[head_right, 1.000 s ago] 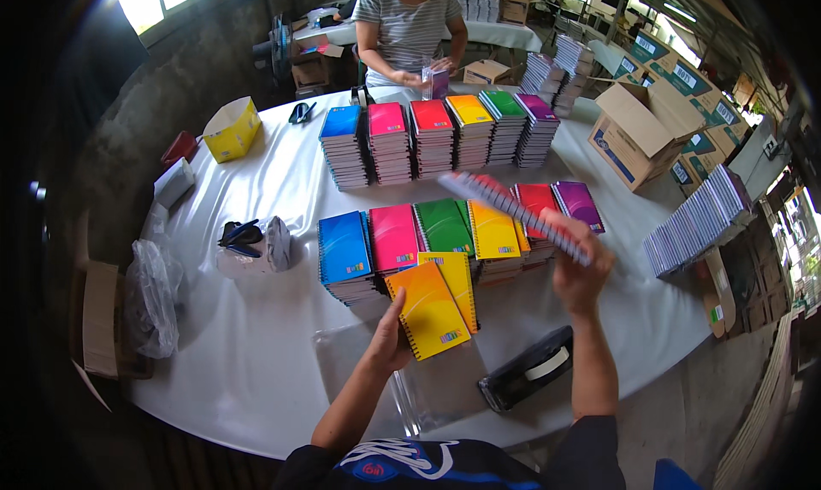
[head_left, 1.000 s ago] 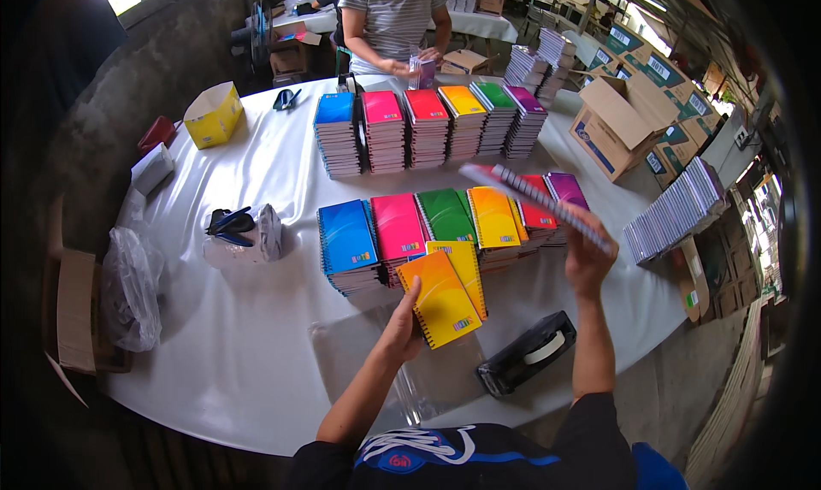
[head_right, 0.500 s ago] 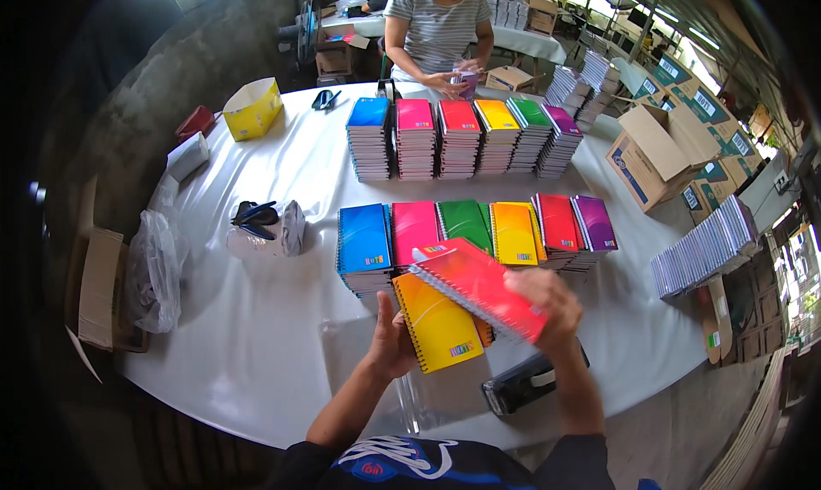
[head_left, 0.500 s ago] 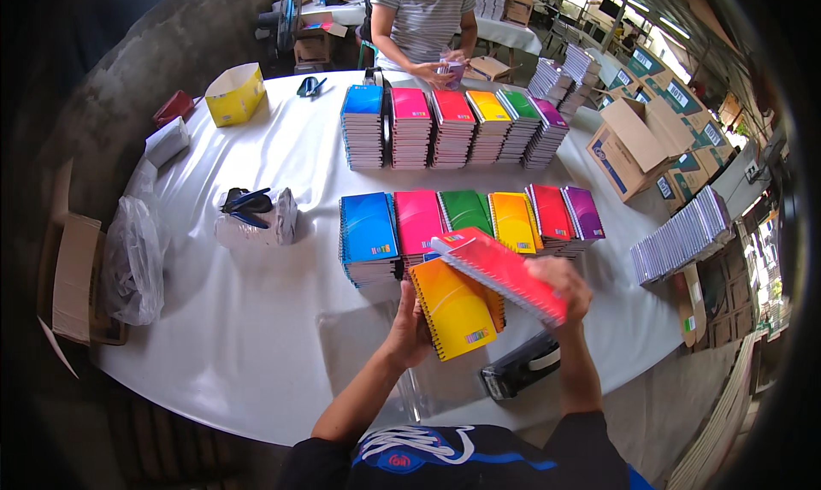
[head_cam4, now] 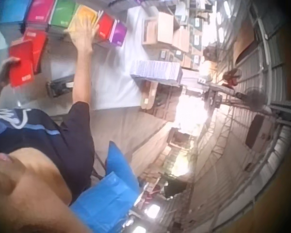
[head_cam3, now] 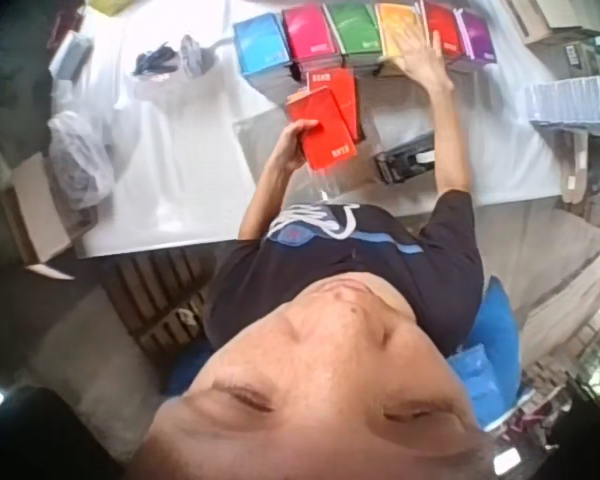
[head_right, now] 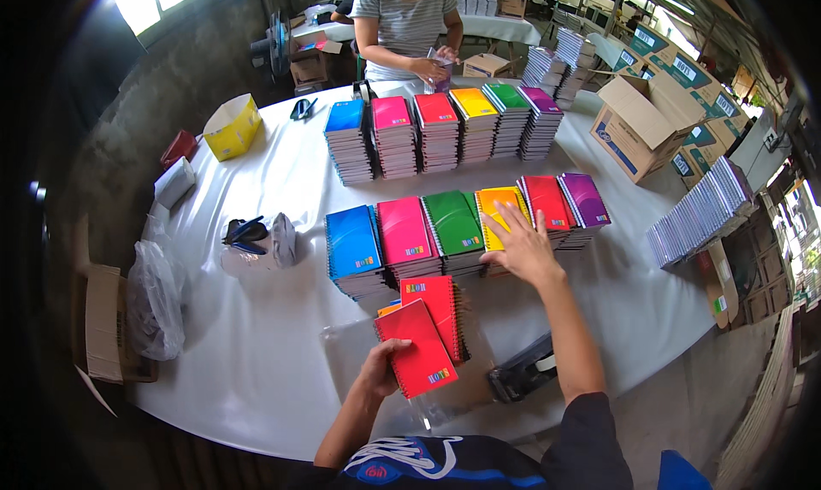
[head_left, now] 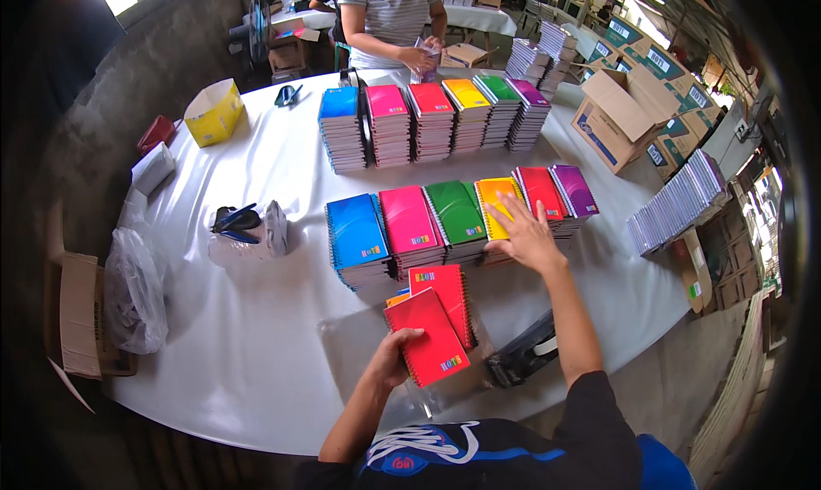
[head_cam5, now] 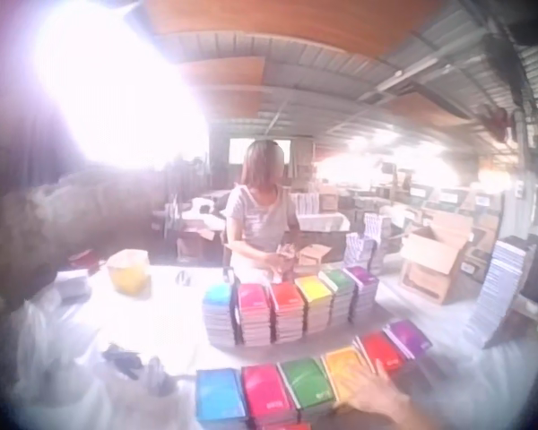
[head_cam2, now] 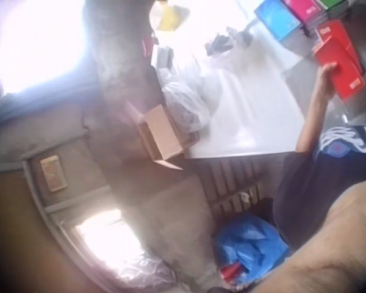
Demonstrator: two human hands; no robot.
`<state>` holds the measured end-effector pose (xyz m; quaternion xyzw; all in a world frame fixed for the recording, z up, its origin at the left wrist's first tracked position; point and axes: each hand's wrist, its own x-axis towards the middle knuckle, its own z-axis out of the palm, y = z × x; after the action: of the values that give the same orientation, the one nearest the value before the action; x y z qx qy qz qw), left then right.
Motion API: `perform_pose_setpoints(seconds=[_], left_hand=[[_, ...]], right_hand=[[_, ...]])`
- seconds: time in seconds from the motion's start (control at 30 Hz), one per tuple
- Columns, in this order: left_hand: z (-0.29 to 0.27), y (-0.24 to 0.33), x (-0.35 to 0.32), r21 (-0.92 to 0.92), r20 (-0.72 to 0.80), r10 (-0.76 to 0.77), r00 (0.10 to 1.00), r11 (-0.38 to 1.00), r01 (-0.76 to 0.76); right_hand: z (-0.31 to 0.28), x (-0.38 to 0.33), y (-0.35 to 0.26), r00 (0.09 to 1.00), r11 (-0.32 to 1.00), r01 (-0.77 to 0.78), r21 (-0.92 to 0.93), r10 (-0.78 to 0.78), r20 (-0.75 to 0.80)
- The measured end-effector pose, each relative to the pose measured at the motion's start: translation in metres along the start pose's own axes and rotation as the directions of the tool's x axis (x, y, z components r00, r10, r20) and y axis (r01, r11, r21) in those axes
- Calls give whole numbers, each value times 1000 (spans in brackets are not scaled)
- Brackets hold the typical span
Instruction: The person sorts colorful spiral notebooks into stacks by color and places the stacks into clear plastic bags, sealing them with adhesive tape.
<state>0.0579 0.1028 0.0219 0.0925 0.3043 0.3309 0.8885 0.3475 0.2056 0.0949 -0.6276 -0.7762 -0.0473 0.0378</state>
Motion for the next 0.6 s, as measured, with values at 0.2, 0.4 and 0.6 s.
perform_pose_setpoints(seconds=[0.2, 0.4, 0.6], left_hand=[[-7, 9, -15, 70, -8, 104, 995, 992, -104], [-7, 8, -16, 36, -8, 130, 992, 991, -129], [2, 6, -10, 61, -25, 138, 990, 989, -137]], right_hand=[[20, 0, 40, 969, 991, -128, 33, 118, 215], [16, -1, 33, 987, 999, 30, 45, -37, 154], [32, -10, 52, 981, 865, 67, 498, 33, -190]])
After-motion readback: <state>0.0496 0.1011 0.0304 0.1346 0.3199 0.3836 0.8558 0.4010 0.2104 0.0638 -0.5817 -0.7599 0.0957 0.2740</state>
